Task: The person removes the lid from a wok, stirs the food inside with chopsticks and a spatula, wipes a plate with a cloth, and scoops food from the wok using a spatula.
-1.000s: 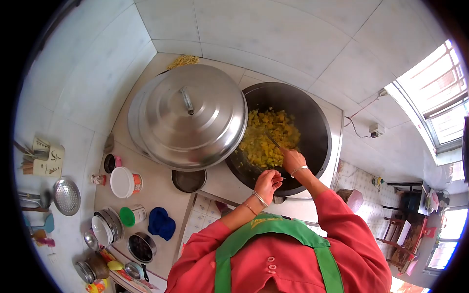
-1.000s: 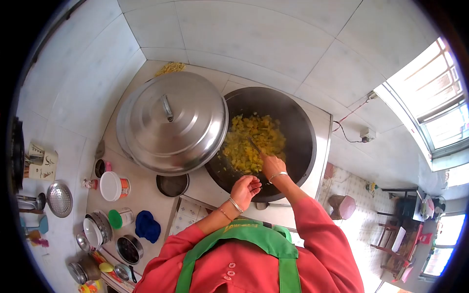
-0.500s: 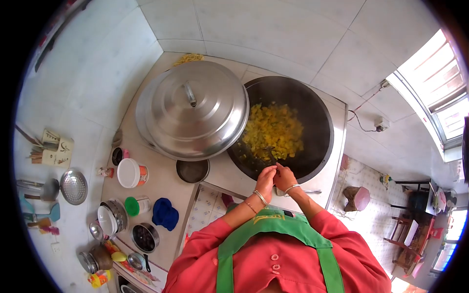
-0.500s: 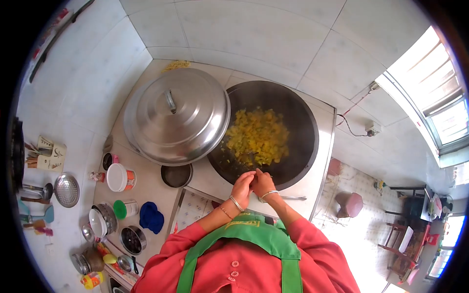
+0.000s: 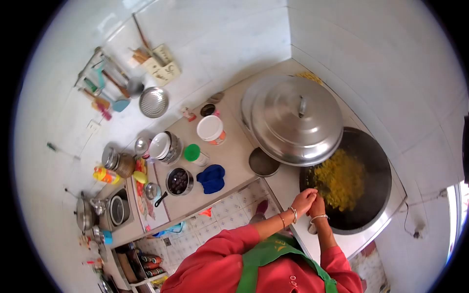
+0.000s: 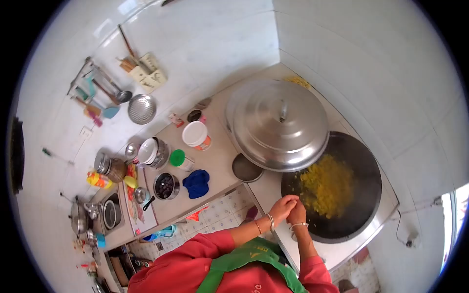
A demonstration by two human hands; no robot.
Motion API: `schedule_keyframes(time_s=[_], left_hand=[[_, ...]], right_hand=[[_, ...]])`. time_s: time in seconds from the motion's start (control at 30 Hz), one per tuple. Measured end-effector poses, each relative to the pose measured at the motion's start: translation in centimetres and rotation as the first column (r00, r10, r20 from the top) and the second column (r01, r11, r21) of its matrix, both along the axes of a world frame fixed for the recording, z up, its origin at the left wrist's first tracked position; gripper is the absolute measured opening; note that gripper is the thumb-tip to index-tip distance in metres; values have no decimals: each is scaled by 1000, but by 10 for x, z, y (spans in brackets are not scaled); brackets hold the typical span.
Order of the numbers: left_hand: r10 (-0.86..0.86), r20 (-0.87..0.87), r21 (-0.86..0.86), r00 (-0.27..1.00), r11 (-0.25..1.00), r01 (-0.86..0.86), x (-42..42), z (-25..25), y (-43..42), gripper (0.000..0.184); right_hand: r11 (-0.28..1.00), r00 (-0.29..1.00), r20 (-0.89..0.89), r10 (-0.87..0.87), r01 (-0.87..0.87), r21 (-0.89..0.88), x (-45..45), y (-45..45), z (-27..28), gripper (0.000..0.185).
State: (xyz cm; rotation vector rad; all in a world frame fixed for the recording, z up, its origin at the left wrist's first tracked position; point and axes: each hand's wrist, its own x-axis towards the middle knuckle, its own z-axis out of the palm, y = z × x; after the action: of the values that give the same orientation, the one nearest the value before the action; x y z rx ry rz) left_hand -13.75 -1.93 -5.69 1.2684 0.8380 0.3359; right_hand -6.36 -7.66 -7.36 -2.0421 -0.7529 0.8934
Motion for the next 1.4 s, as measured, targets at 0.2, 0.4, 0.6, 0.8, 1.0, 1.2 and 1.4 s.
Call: schedule_keyframes(time_s=[0.2, 0.4, 0.6, 0.8, 1.0, 1.2, 1.4], left_hand=[[-134, 79, 287, 988, 952, 106, -15, -8, 21, 23], [-248, -28, 310, 968, 919, 244, -19, -16, 43, 23], [-286, -39, 429, 957, 861, 275, -31, -14, 59, 16], [-255, 43, 249, 966, 939, 237, -30, -23, 85, 19], [-274, 77, 272, 959, 931, 244, -31, -34, 106, 17], [-246, 118, 372, 962, 909, 187, -49, -36, 117, 18], [-329, -2, 349, 944, 885, 309, -89, -18, 146, 20]], right_hand=[[792, 743, -578, -337, 556, 252, -31, 14, -40, 24], [931, 907, -324, -270, 332, 153, -47, 17, 10, 27], [979, 969, -180, -169, 186, 81, -31, 23, -8, 20], [932, 945, -151, -291, 316, 177, -41, 52, -28, 17], [949, 951, -170, -259, 283, 139, -49, 69, 2, 20], [984, 966, 187, -179, 172, 53, -16, 44, 6, 19], [947, 988, 46, -148, 128, 296, -36, 117, 113, 23]])
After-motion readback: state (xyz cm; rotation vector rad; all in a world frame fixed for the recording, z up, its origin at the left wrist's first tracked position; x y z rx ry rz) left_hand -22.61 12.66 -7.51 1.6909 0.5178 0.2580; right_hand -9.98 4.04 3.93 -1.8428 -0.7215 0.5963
